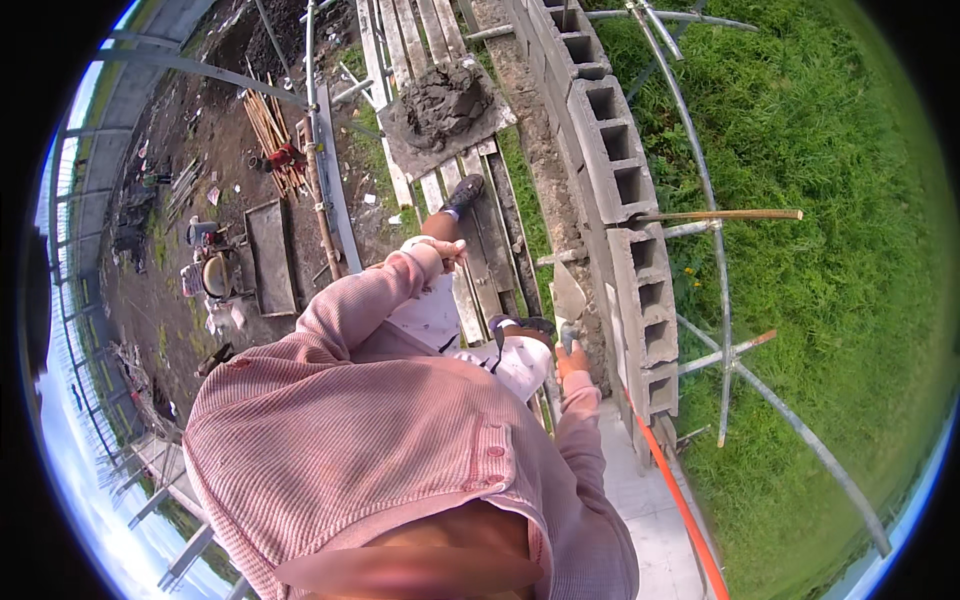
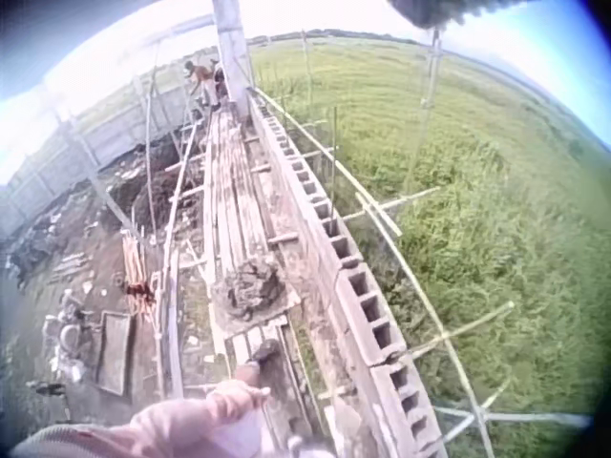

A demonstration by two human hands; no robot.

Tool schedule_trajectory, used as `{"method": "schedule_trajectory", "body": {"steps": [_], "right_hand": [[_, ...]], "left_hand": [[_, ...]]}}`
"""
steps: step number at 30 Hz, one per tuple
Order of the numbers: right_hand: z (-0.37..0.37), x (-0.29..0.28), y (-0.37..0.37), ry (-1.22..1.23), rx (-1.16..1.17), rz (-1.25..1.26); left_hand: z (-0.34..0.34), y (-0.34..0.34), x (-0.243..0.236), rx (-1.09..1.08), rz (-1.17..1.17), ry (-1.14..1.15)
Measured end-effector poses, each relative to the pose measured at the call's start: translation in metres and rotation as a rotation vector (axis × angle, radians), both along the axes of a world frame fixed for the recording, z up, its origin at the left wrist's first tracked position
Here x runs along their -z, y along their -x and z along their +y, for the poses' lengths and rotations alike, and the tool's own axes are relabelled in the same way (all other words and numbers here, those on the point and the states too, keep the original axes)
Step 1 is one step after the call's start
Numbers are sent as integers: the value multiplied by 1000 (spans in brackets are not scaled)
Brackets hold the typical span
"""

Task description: The person lays concrete blocks on scaffolding, using a trowel to apply mortar and a level to align each block. The person repeatedly scoops mortar, spreads it on the block, places the block, and taps it into position.

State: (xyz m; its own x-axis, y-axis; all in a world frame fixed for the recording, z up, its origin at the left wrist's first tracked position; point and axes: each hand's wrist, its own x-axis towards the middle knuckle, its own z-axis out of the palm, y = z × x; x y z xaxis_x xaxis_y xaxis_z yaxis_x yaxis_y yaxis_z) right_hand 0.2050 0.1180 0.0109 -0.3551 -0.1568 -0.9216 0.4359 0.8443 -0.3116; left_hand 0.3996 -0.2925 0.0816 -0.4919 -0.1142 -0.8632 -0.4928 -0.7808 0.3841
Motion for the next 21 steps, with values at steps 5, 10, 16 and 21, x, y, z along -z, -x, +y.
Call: {"method": "schedule_trajectory", "body": {"steps": [5, 10, 16, 21], "right_hand": [[-170, 34, 45, 128, -191, -39], [-391, 129, 76, 27, -788, 357], [-686, 284, 80, 13, -967, 517], [-794, 382, -6, 9, -914, 541]], "left_hand": [[20, 9, 80, -96, 96, -26], [11, 25, 231, 72, -53, -407], [3, 9, 315, -654, 31, -342], [-3, 17, 299, -679, 10, -797]]}}
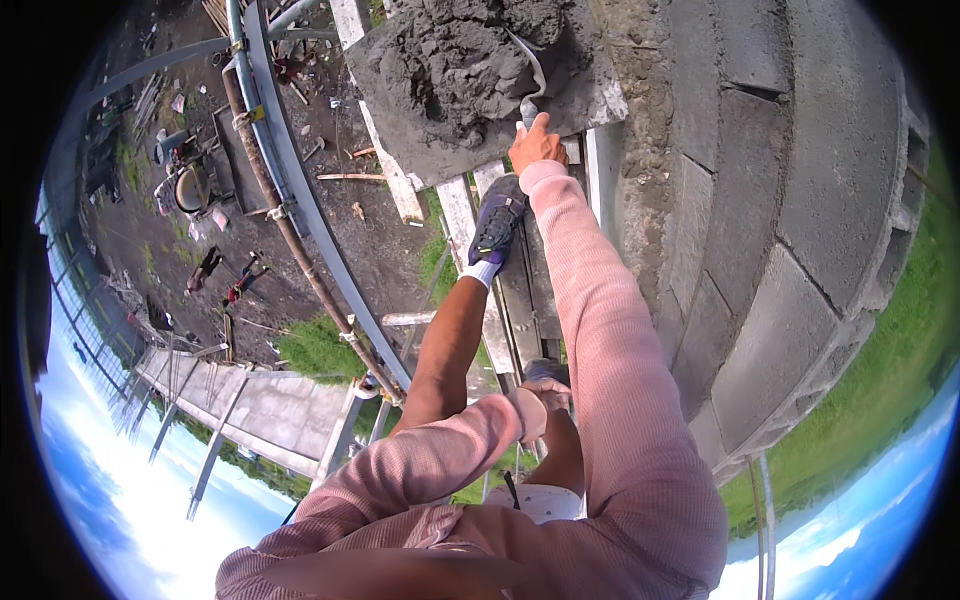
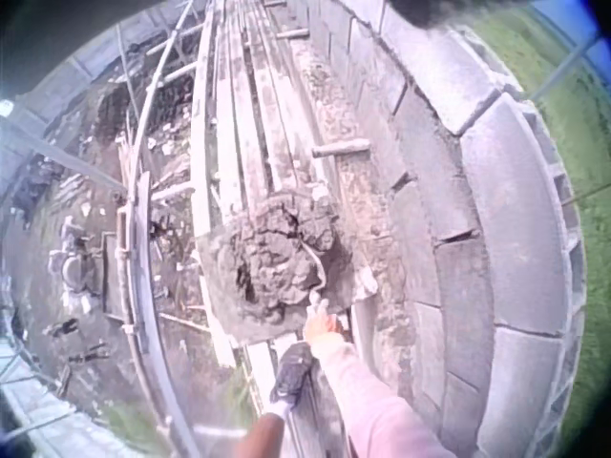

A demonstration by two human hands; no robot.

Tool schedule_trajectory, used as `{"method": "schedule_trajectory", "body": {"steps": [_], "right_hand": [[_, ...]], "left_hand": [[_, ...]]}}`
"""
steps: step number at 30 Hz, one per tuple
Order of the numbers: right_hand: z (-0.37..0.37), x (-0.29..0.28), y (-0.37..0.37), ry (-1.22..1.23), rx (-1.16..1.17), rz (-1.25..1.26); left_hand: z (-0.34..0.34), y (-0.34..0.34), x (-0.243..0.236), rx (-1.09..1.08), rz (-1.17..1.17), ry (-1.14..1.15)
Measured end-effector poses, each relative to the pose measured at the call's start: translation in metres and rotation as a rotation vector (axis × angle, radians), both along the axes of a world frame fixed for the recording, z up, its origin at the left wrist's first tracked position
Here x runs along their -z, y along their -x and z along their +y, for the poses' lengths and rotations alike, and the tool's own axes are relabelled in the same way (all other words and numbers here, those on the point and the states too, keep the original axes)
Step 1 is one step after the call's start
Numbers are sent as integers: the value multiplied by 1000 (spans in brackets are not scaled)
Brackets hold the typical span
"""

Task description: The person lays concrete blocks on scaffolding, using a trowel to apply mortar and a level to align each block. The person repeatedly scoops mortar, spreads it on the block, places the block, and taps it into position.

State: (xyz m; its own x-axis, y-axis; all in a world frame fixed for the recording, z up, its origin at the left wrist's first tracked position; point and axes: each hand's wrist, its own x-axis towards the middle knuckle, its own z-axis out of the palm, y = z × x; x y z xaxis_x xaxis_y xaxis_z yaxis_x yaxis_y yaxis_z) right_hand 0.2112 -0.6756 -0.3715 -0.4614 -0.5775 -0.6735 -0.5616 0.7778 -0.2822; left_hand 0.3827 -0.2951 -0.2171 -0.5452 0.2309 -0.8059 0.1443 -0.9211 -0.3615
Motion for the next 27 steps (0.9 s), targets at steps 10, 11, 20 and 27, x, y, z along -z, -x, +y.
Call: {"method": "schedule_trajectory", "body": {"steps": [10, 11, 20, 27], "right_hand": [[90, 31, 26, 217, 9, -21], [99, 24, 34, 117, 193, -194], [-27, 66, 20, 15, 666, -1162], [13, 19, 0, 95, 397, -662]], "left_hand": [[-8, 24, -18, 56, 48, 341], [-9, 27, -18, 4, 59, 389], [-29, 31, -24, 277, 2, 535], [15, 48, 4, -102, 83, 608]]}}
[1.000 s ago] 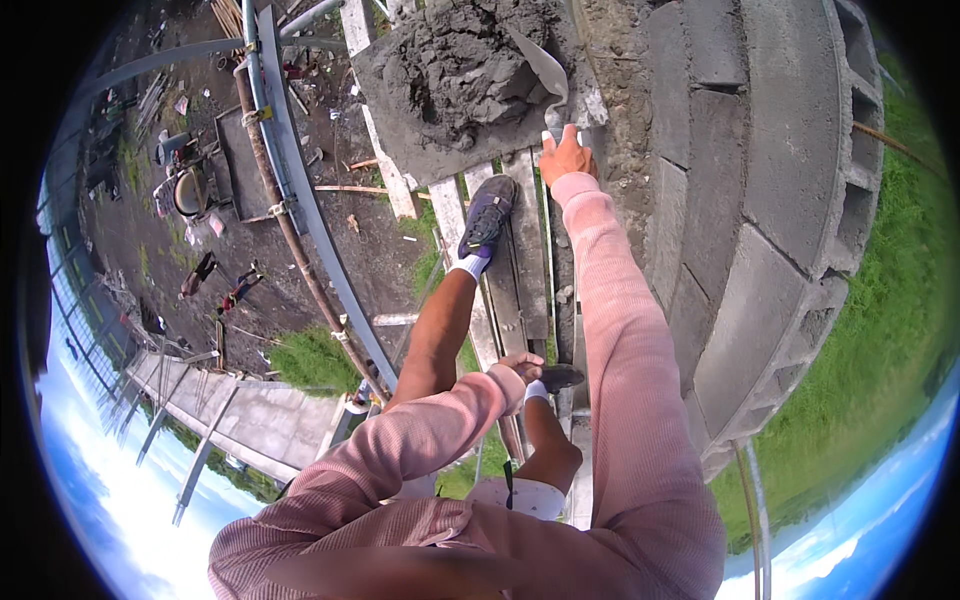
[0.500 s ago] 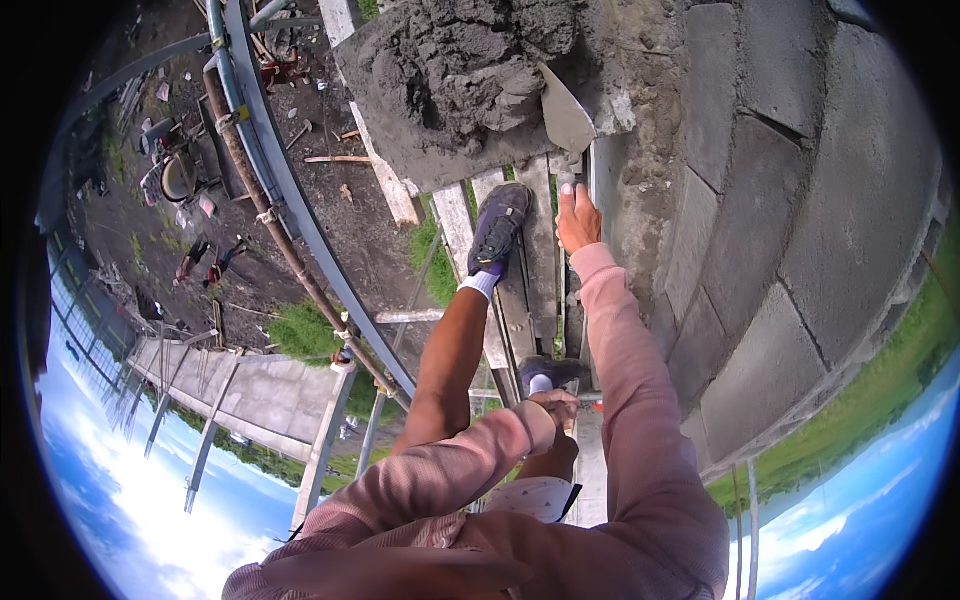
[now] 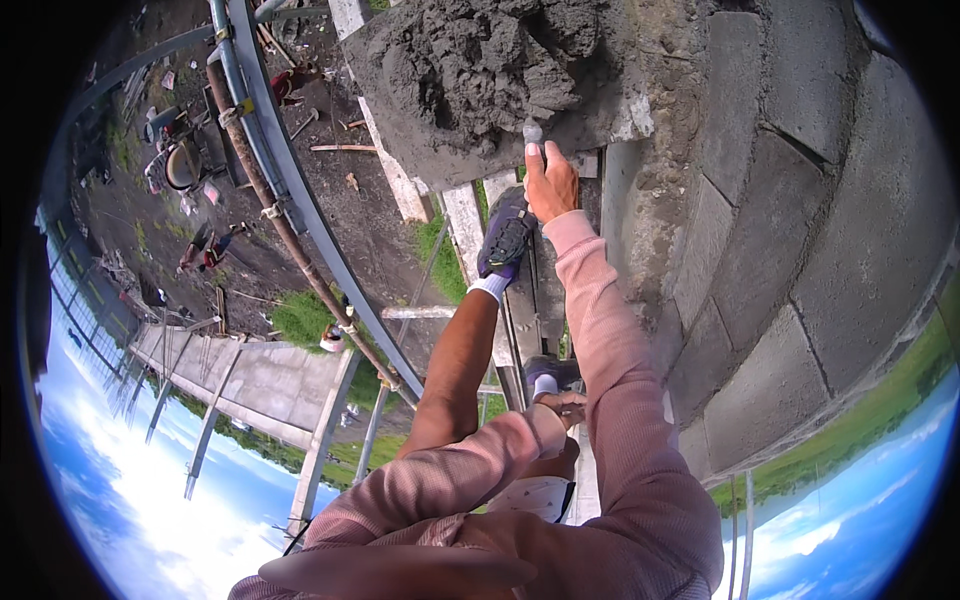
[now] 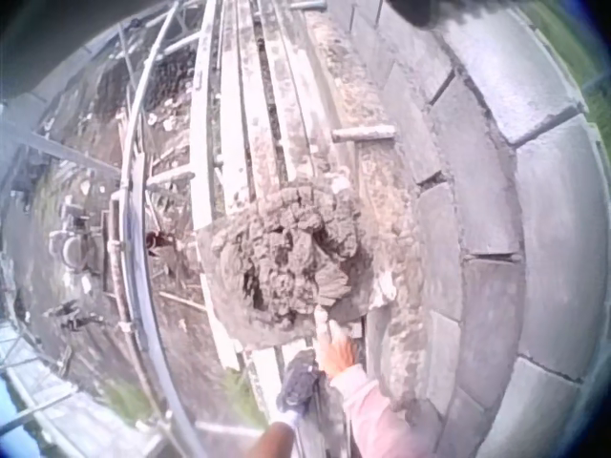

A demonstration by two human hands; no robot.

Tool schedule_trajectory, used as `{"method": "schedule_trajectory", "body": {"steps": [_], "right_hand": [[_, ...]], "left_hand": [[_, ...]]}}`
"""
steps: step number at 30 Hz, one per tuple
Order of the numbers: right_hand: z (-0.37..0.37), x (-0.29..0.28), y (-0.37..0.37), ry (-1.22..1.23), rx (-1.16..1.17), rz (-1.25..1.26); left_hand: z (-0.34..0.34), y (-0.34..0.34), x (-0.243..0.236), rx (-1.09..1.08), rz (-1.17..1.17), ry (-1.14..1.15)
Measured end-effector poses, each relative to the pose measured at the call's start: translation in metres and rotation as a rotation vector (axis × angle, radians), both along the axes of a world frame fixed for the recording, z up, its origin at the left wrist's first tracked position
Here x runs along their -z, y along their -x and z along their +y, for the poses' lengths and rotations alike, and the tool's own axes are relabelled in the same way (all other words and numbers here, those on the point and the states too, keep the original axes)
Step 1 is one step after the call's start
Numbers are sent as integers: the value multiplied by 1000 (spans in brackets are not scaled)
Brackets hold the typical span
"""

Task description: The person lays concrete blocks on scaffolding, using a trowel to apply mortar and a level to align each block. The person repeatedly scoops mortar, spreads it on the block, places the block, and taps it into position.

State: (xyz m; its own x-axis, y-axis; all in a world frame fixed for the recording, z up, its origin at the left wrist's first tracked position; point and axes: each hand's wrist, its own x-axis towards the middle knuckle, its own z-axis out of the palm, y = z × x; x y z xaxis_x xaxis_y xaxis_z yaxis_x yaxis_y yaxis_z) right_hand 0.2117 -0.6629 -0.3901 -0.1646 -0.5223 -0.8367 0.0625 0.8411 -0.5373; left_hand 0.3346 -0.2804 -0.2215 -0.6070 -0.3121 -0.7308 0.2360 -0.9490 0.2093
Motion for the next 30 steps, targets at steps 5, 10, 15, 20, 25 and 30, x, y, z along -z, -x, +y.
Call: {"method": "schedule_trajectory", "body": {"steps": [5, 10, 15, 20, 25, 30], "right_hand": [[-22, 12, -32, -58, -365, 728], [16, 14, 3, 52, -260, 543], [62, 9, 31, -105, -104, 213], [-37, 54, 18, -12, 203, -503], [-28, 20, 7, -62, 276, -611], [-4, 23, -32, 12, -296, 524]], "left_hand": [[-17, 1, -10, -668, 209, -683], [-69, -9, -28, 194, -176, -259], [-90, -4, -44, 395, -232, -224], [-97, -11, -38, 334, -121, -26], [-87, -12, -41, 321, -139, -20], [-69, 8, -41, -227, -270, -420]]}}
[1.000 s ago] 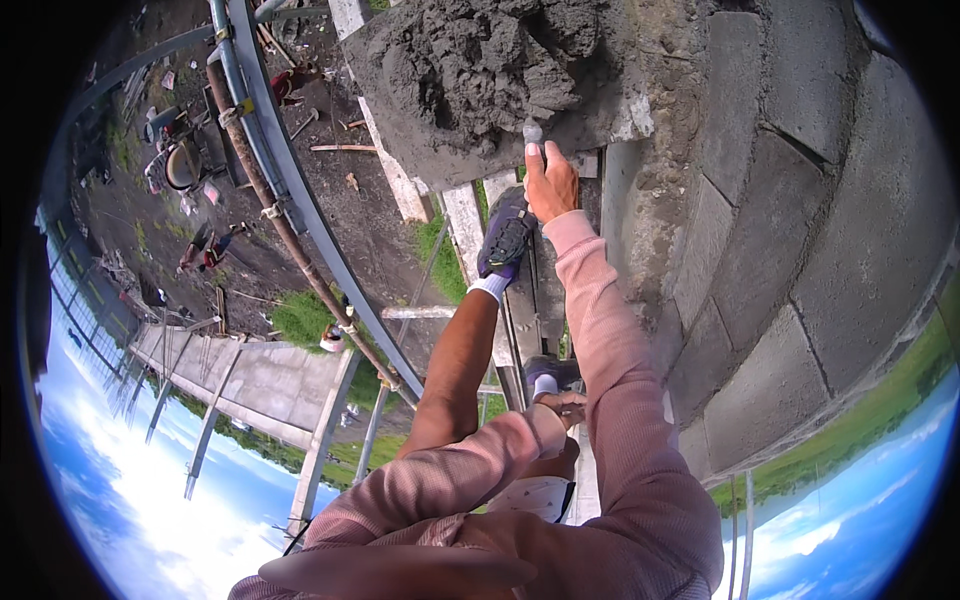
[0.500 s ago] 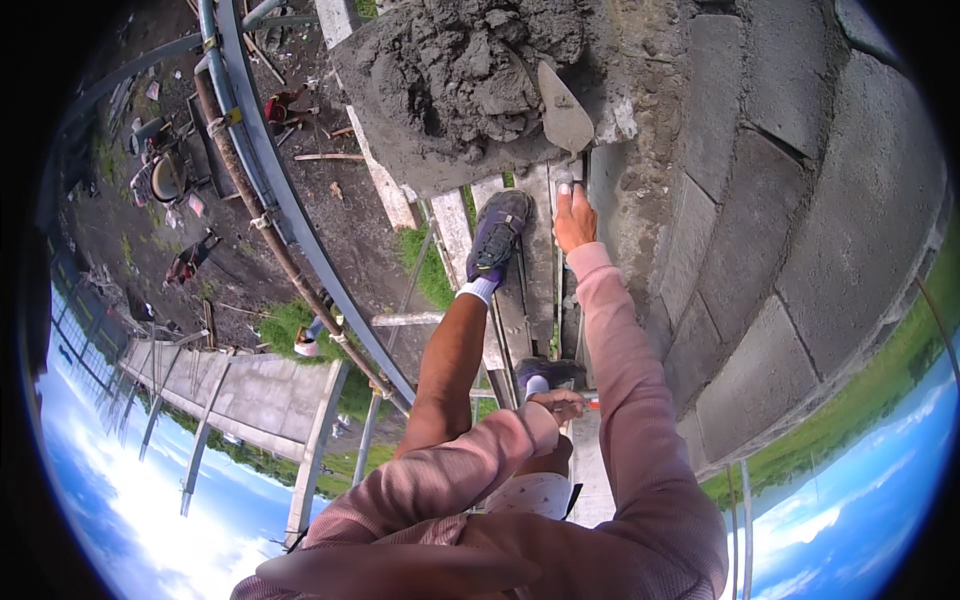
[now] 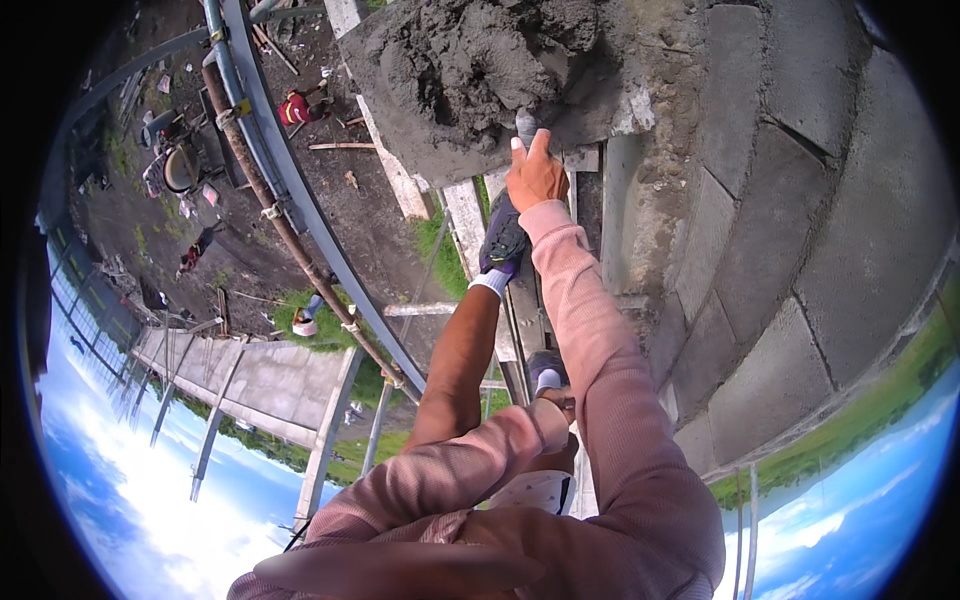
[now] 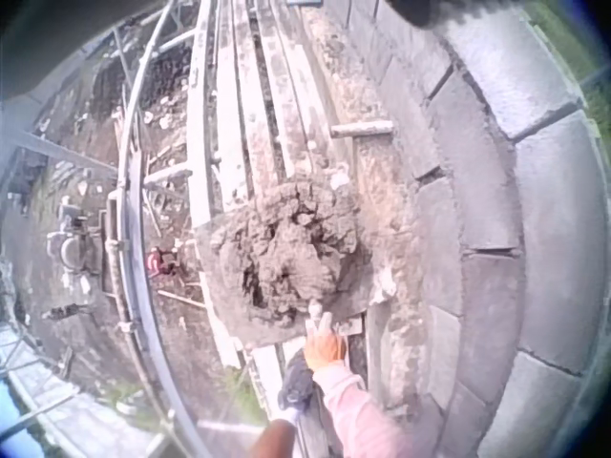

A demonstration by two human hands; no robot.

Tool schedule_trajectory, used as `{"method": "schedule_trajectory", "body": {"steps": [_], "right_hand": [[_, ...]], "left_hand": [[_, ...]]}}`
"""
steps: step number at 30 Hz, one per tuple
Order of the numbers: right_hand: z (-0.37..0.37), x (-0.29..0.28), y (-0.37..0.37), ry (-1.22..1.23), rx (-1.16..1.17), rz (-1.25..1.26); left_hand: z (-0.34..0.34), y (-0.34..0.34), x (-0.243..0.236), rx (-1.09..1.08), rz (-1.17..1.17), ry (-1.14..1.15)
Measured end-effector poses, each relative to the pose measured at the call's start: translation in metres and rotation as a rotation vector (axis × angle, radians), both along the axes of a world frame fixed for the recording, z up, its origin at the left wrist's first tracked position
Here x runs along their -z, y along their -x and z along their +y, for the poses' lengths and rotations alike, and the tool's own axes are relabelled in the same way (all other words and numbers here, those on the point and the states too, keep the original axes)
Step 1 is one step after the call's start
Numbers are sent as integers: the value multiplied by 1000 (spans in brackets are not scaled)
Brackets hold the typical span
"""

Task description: The person lays concrete blocks on scaffolding, using a trowel to apply mortar and a level to align each block. The person repeatedly scoops mortar, spreads it on the block, places the block, and taps it into position.

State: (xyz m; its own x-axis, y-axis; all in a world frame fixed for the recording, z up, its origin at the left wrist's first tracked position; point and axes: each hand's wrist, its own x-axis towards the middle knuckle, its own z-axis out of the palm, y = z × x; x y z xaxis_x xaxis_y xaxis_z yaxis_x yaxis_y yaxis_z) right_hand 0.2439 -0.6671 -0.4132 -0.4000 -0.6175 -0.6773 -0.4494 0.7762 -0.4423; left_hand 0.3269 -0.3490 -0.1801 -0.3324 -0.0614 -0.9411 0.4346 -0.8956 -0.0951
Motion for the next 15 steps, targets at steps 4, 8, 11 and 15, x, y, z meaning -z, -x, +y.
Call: {"method": "schedule_trajectory", "body": {"steps": [4, 8, 11, 15], "right_hand": [[1, 17, 3, -107, -64, 90], [44, -16, 38, 41, -62, 81], [50, -26, 61, -278, 300, -327], [-7, 20, 60, -188, 311, -643]], "left_hand": [[-2, -9, 5, 173, 123, 60], [-1, -19, 9, 528, 201, 180], [9, -12, 11, 475, 173, 133], [10, -6, 12, 369, 245, 356]]}}
